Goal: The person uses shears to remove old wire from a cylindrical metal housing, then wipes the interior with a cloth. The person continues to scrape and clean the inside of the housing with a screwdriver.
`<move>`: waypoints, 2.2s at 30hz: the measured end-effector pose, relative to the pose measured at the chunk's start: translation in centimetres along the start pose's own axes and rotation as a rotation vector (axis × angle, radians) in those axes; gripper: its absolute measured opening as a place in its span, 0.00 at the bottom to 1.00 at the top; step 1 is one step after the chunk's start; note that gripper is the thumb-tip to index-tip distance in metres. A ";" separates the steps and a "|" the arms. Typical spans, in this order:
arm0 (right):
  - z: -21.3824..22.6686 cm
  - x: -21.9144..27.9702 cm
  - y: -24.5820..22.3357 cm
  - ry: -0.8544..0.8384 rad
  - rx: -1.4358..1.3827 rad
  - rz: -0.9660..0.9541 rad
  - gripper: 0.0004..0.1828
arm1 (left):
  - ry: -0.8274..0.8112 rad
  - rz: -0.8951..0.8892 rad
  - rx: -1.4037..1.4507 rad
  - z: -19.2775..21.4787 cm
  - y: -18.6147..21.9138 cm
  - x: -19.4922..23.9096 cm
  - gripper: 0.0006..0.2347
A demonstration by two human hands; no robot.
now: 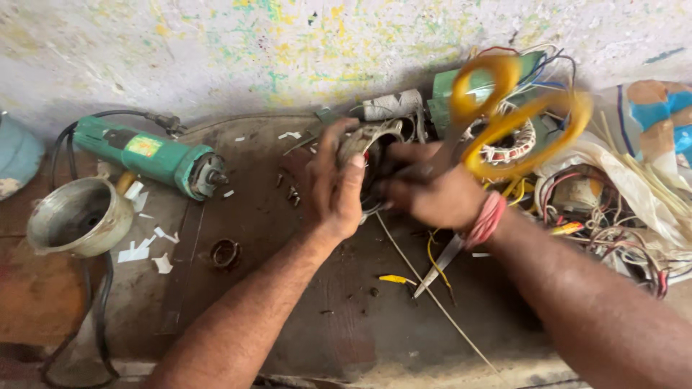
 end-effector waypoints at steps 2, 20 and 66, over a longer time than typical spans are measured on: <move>-0.6 0.8 -1.1 -0.022 0.145 0.096 0.07 | 0.010 -0.104 0.008 0.2 0.9 0.1 0.25; 4.3 0.3 0.0 0.182 -0.235 0.164 0.06 | -0.102 0.373 0.399 0.6 -4.1 -1.7 0.26; -0.7 0.8 -1.8 -0.065 0.193 0.140 0.07 | -0.306 0.357 0.009 0.0 -2.1 -1.3 0.26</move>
Point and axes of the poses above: each hand's wrist, its own x-axis away from the middle knuckle, its own z-axis out of the back of the hand, y = z × x, the point moved 8 cm from there along -x, towards the middle knuckle, and after that the axes turned 4 degrees about y, right-handed, at the moved point
